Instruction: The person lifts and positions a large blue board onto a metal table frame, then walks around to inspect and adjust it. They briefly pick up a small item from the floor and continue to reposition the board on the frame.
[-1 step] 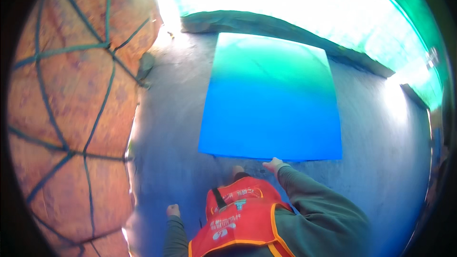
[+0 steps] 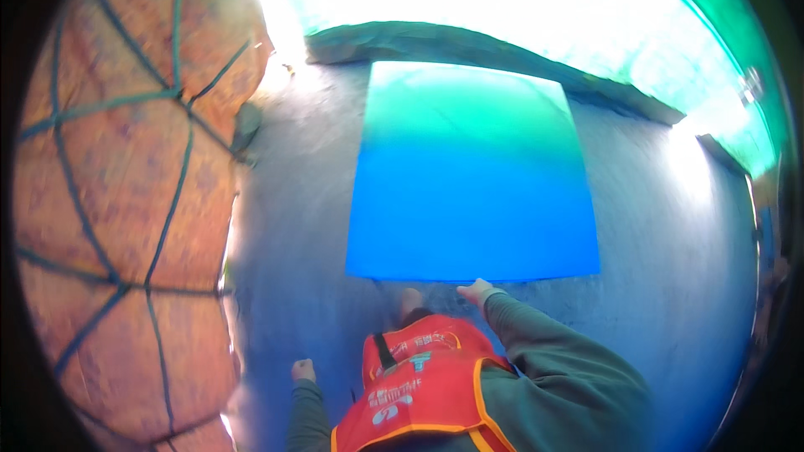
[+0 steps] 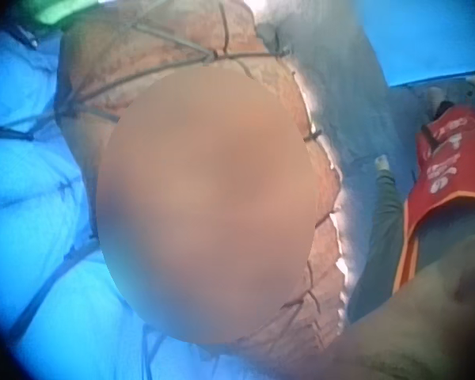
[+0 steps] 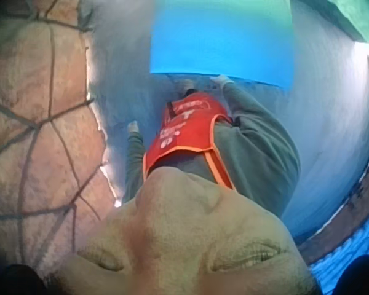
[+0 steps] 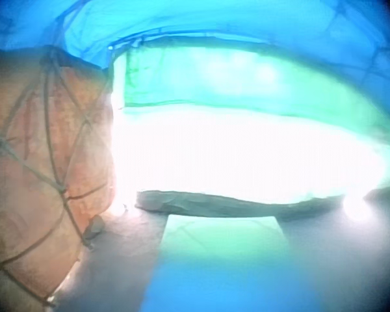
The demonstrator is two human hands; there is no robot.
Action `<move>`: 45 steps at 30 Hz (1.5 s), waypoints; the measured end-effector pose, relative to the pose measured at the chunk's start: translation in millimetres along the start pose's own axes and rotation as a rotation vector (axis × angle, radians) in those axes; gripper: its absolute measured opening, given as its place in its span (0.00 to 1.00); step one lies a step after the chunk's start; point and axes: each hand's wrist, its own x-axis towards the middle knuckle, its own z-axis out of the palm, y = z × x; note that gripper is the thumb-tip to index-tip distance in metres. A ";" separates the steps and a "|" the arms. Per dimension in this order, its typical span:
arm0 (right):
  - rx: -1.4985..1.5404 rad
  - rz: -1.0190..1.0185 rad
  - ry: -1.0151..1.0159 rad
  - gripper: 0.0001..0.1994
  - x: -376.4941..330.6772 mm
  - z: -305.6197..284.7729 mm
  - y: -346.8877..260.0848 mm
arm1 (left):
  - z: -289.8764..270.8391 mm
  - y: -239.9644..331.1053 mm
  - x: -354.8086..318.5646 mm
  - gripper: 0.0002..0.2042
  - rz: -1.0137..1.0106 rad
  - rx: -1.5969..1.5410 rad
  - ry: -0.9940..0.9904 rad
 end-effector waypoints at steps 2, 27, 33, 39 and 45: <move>0.175 0.025 -0.040 0.44 5.8 5.1 -16.8 | 3.3 67.1 50.7 0.16 -0.003 0.038 -0.068; 1.918 0.245 0.063 0.41 111.3 91.0 -91.7 | 220.0 336.7 184.7 0.28 0.083 0.150 -0.924; 1.862 0.244 0.044 0.28 130.7 111.8 -100.9 | 204.9 333.4 207.5 0.32 0.114 0.196 -0.820; 1.940 0.195 -0.039 0.27 140.5 134.1 -105.0 | 197.0 319.6 240.2 0.39 0.196 0.200 -0.809; 1.915 0.208 -0.080 0.26 120.3 127.6 -122.0 | 174.3 325.4 229.2 0.34 0.258 0.279 -0.749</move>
